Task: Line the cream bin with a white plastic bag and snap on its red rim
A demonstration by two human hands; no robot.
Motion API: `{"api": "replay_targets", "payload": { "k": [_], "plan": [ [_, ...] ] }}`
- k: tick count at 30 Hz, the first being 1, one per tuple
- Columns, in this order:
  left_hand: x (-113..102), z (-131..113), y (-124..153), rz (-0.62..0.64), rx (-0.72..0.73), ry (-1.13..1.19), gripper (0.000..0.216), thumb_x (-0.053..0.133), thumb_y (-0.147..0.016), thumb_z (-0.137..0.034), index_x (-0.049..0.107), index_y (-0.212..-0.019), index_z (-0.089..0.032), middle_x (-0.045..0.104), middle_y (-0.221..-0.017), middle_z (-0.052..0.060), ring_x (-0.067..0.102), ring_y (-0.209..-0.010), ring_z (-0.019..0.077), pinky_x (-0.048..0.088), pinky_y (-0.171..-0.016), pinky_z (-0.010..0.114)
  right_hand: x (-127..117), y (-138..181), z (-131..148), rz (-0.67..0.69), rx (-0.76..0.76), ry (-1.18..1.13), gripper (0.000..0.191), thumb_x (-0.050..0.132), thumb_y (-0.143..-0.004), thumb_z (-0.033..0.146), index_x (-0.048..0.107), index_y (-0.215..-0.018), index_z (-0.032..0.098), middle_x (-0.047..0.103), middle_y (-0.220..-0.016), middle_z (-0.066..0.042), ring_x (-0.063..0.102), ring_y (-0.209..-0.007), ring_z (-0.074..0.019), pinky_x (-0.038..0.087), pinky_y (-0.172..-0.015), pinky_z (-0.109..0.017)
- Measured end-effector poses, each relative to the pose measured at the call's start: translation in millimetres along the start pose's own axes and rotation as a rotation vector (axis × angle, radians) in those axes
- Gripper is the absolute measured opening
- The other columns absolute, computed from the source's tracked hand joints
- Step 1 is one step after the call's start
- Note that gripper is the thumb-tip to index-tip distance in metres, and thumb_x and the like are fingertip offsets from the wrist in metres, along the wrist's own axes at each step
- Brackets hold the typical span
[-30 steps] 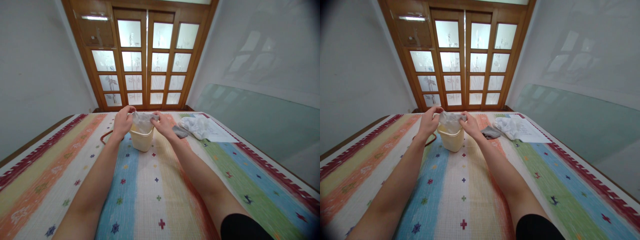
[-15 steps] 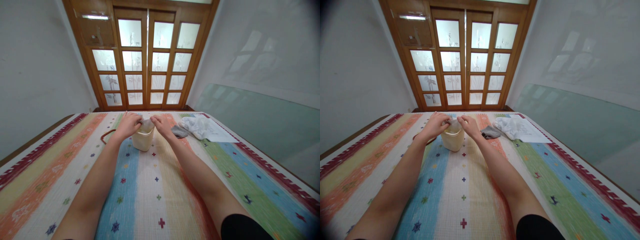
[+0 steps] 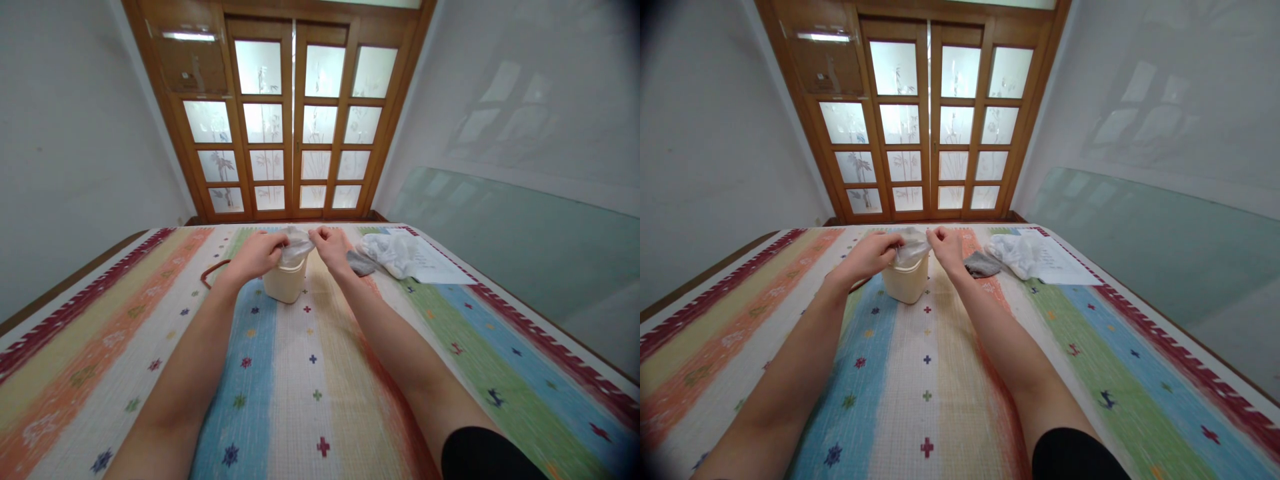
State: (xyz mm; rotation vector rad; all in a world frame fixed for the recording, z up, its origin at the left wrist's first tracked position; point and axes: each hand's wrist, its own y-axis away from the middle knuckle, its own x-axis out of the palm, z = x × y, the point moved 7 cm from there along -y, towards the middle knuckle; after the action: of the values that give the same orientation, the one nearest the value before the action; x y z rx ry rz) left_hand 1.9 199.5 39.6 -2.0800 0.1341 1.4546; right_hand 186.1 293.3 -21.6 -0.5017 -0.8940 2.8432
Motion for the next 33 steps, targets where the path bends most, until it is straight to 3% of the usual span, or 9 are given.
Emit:
{"api": "replay_targets", "payload": {
  "k": [5,10,12,15,20,27,29,33],
  "plan": [
    [-7,20,1,-0.132,-0.175,-0.065,0.04,0.04,-0.104,-0.037,0.069,-0.127,-0.024,0.078,-0.101,0.007,0.07,-0.09,0.0252,0.048,-0.083,0.034,2,0,0,0.004,0.006,0.048,0.039,0.064,-0.085,0.051,0.049,-0.064,0.022,0.053,-0.064,0.003,0.048,-0.064,-0.0146,0.035,-0.062,-0.027],
    [1,33,2,-0.104,-0.259,-0.043,0.048,0.051,-0.099,-0.042,0.061,-0.143,-0.026,0.077,-0.091,0.006,0.069,-0.083,0.0248,0.044,-0.075,0.032,-1,4,7,0.002,0.054,0.116,0.05,0.06,-0.088,0.063,0.043,-0.064,0.022,0.047,-0.06,0.004,0.045,-0.061,-0.0135,0.03,-0.06,-0.028],
    [7,32,1,-0.049,-0.221,0.005,0.043,0.056,-0.096,-0.044,0.069,-0.133,-0.027,0.075,-0.085,0.004,0.066,-0.077,0.0224,0.041,-0.07,0.031,1,6,10,0.041,0.06,0.146,0.046,0.061,-0.088,0.063,0.05,-0.071,0.022,0.052,-0.063,0.004,0.049,-0.063,-0.0142,0.031,-0.061,-0.028],
    [12,30,-1,0.001,-0.158,0.032,0.03,0.058,-0.093,-0.042,0.079,-0.104,-0.024,0.073,-0.082,0.004,0.062,-0.072,0.0203,0.035,-0.065,0.031,5,8,10,0.106,0.066,0.208,0.034,0.066,-0.085,0.057,0.061,-0.085,0.023,0.06,-0.07,0.003,0.054,-0.068,-0.0157,0.033,-0.064,-0.027],
    [7,33,-3,-0.105,-0.141,0.019,0.024,0.056,-0.09,-0.035,0.072,-0.08,-0.02,0.07,-0.077,0.004,0.057,-0.071,0.0198,0.03,-0.064,0.032,11,6,-1,0.138,0.062,0.271,0.017,0.061,-0.083,0.036,0.062,-0.076,0.021,0.062,-0.071,0.001,0.052,-0.069,-0.0157,0.032,-0.065,-0.028],
    [-1,56,2,-0.272,-0.362,-0.026,0.058,0.048,-0.095,-0.064,0.058,-0.058,-0.02,0.057,-0.059,0.005,0.048,-0.061,0.02,0.019,-0.062,0.034,16,3,-20,0.076,0.087,0.081,0.031,0.054,-0.088,0.044,0.048,-0.066,0.021,0.049,-0.067,0.003,0.046,-0.068,-0.0141,0.031,-0.064,-0.028],
    [1,63,4,-0.269,-0.384,-0.044,0.055,0.056,-0.091,-0.063,0.056,-0.056,-0.021,0.057,-0.058,0.005,0.048,-0.061,0.0202,0.019,-0.062,0.034,19,3,-27,0.067,0.123,-0.005,0.035,0.053,-0.088,0.047,0.045,-0.066,0.022,0.043,-0.065,0.004,0.042,-0.066,-0.0135,0.03,-0.062,-0.027],
    [8,77,4,-0.244,-0.405,-0.046,0.037,0.063,-0.086,-0.044,0.055,-0.059,-0.021,0.059,-0.061,0.004,0.051,-0.064,0.0214,0.022,-0.063,0.033,22,5,-35,0.021,0.166,-0.121,0.039,0.054,-0.087,0.05,0.039,-0.065,0.022,0.037,-0.064,0.004,0.038,-0.064,-0.0128,0.029,-0.059,-0.026]
  ]
}}
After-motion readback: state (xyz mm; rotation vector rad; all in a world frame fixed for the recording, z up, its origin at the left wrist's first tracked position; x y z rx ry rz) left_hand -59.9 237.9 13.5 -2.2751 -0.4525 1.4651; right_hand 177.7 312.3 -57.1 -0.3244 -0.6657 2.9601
